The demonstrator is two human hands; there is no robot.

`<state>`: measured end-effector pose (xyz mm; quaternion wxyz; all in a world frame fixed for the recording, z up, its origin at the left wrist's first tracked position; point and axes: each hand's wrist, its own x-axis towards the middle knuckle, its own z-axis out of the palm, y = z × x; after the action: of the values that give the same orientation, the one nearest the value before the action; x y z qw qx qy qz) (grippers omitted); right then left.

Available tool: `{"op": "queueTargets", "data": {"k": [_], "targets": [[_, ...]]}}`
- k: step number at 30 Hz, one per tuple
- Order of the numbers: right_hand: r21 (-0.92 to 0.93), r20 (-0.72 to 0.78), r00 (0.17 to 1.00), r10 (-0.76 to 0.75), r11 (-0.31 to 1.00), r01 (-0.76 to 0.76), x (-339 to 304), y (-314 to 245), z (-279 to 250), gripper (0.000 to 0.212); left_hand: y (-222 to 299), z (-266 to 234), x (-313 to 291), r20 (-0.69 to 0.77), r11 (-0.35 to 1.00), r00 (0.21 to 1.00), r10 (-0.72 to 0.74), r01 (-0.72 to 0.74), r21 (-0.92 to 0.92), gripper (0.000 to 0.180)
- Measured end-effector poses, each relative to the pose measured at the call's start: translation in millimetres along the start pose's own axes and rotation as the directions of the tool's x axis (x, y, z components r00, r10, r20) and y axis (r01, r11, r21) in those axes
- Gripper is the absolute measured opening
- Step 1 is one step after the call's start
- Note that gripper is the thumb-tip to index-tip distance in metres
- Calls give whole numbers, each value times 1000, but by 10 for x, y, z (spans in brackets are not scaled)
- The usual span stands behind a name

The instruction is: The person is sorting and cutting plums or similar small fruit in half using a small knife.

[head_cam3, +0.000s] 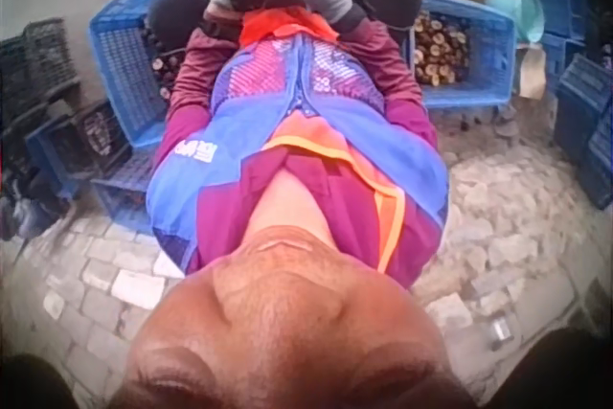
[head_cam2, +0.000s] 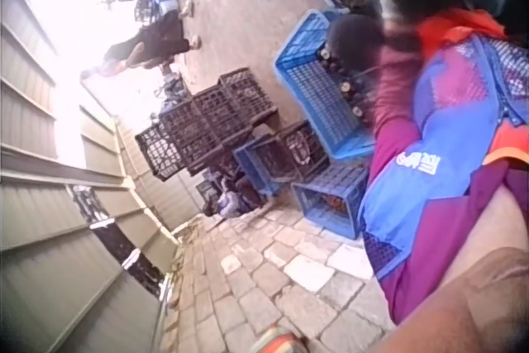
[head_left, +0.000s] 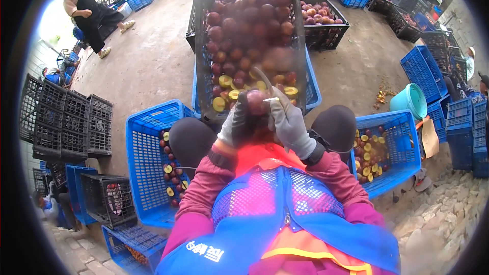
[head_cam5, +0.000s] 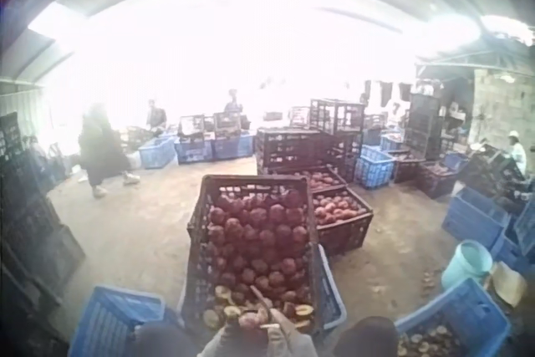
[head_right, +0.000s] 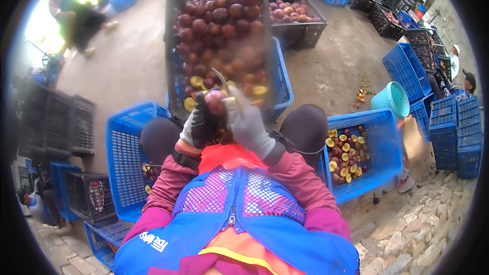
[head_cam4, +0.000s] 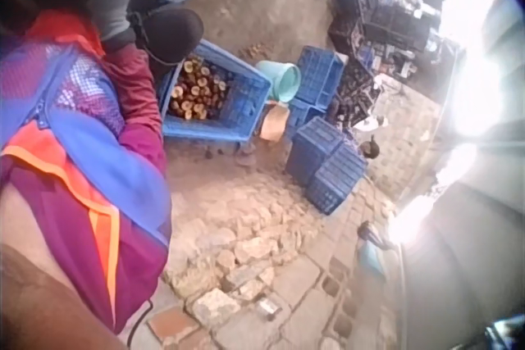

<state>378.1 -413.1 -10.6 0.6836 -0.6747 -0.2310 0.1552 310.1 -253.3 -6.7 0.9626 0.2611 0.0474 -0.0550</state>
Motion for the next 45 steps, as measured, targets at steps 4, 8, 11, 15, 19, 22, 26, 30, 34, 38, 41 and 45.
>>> {"op": "queueTargets", "data": {"k": [4, 8, 11, 15, 19, 22, 26, 30, 34, 38, 41, 45], "targets": [[-125, 24, 989, -146, 981, 148, 6, 58, 50, 45, -7, -43, -33, 55, 998, 998, 43, -45, 33, 63], [-100, 103, 975, 196, 978, -185, -14, 22, 60, 43, -153, -342, -23, 177, 974, 984, 8, 33, -225, 57], [-97, 84, 967, 241, 968, -233, -40, 47, 87, 42, -270, -269, 6, -90, 986, 995, 32, -46, -163, 48], [-388, -5, 984, -177, 907, 161, -7, 230, 183, 42, -288, -527, 89, -108, 973, 976, 190, -174, 149, 40], [-531, -26, 998, -52, 847, 31, 41, 373, 149, 40, -347, -714, 139, -233, 732, 884, 406, -161, 662, 39], [-572, 1, 1000, -2, 820, 2, 89, 350, 155, 37, -345, -662, 160, -278, 720, 853, 442, -153, 677, 42], [-526, -6, 995, -96, 847, 79, 185, 479, 138, 36, -324, -573, 161, -287, 727, 843, 455, -165, 667, 43], [-14, 137, 835, 533, 844, -537, 188, -285, 120, 41, -76, -178, -109, -105, 979, 986, 133, -114, 171, 45], [-191, 176, 945, 275, 951, -241, 94, -144, 95, 35, 28, -196, -271, -50, 905, 985, 163, -129, 406, 52], [-743, 83, 996, 14, 667, 53, 87, 273, 109, 36, -103, -264, -289, -232, 808, 947, 221, -44, 587, 41], [-766, 74, 997, 20, 642, 44, 50, 565, -91, 45, -112, -102, -217, 20, 357, 712, 702, -375, 856, 54], [-520, 22, 991, -129, 845, 122, 33, 141, -27, 40, 433, -126, -366, -161, 906, 920, 357, -300, 299, 49]]}}
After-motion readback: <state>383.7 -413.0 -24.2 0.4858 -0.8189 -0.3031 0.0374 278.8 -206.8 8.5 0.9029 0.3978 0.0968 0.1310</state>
